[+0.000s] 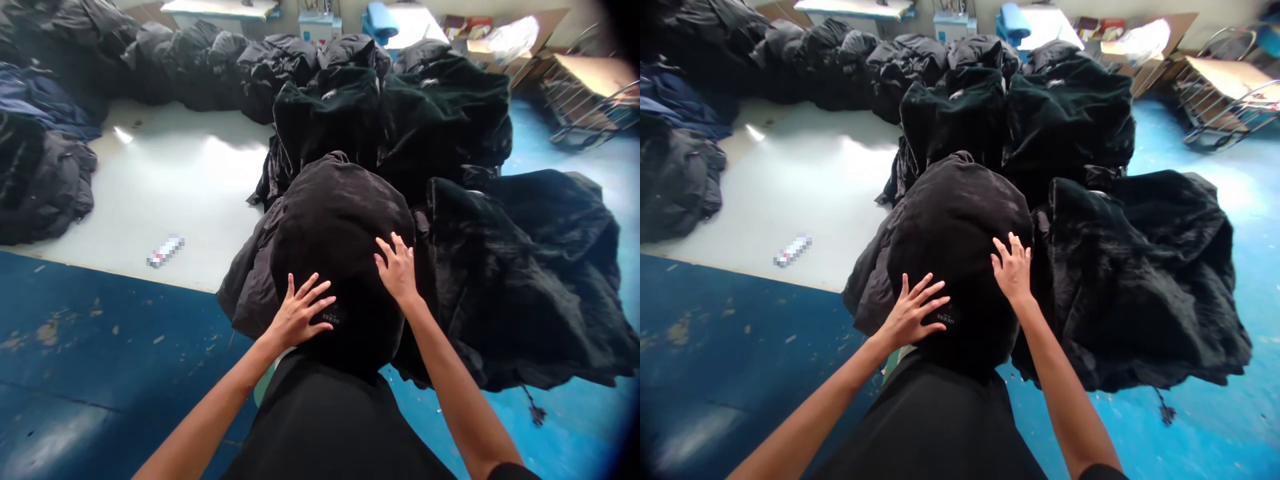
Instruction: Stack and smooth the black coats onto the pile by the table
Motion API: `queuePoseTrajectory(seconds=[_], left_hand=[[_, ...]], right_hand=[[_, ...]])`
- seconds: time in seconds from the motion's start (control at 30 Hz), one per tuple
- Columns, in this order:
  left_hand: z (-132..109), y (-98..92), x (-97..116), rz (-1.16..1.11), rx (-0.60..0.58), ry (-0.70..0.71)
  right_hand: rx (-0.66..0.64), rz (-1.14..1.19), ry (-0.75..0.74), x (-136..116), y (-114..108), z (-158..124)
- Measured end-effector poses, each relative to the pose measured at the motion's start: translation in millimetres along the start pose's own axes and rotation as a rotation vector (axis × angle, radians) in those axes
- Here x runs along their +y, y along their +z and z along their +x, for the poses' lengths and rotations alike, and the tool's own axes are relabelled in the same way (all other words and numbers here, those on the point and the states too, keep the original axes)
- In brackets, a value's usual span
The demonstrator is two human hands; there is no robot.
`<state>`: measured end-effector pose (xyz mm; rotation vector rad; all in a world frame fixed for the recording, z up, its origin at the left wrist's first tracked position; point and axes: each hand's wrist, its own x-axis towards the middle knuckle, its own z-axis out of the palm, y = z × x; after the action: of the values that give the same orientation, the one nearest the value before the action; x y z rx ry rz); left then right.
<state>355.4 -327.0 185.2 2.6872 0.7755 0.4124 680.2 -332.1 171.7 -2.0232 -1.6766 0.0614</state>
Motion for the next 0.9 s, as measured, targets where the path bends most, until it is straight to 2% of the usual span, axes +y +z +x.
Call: queuePoseTrajectory(seconds=[0.1, 0.2, 0.33, 0.47, 0.63, 0.77, 0.9], left_hand=[[3.7, 8.6, 11.5, 0.003, -0.008, -0.062], [13.6, 15.3, 16.0, 0.007, 0.042, -0.127], [23.8, 13.7, 19.3, -0.036, 0.057, -0.139], [33.0, -1.6, 27.9, -0.194, 0.035, -0.238], [54.3, -32.3, 41.2, -0.559, 0.035, -0.401], [71.6, -53.1, 45.0, -0.873, -0.017, -0.486], [80.3, -64.8, 42.7, -0.957, -0.083, -0.536]], right_hand=[[0.09, 0.13, -0.147, -26.0, -20.3, -20.9], [0.045, 0.275, -0.227, -52.3, -32.6, -49.5], [-0.047, 0.38, -0.165, -69.0, -31.2, -81.1], [-0.158, 0.426, -0.128, -75.1, -28.4, -98.9], [-0.156, 0.45, -0.025, -91.8, -35.6, -99.1], [-0.153, 0.65, 0.097, -99.1, -42.3, -84.3], [-0.245, 0.818, 0.19, -99.0, -48.1, -71.6]])
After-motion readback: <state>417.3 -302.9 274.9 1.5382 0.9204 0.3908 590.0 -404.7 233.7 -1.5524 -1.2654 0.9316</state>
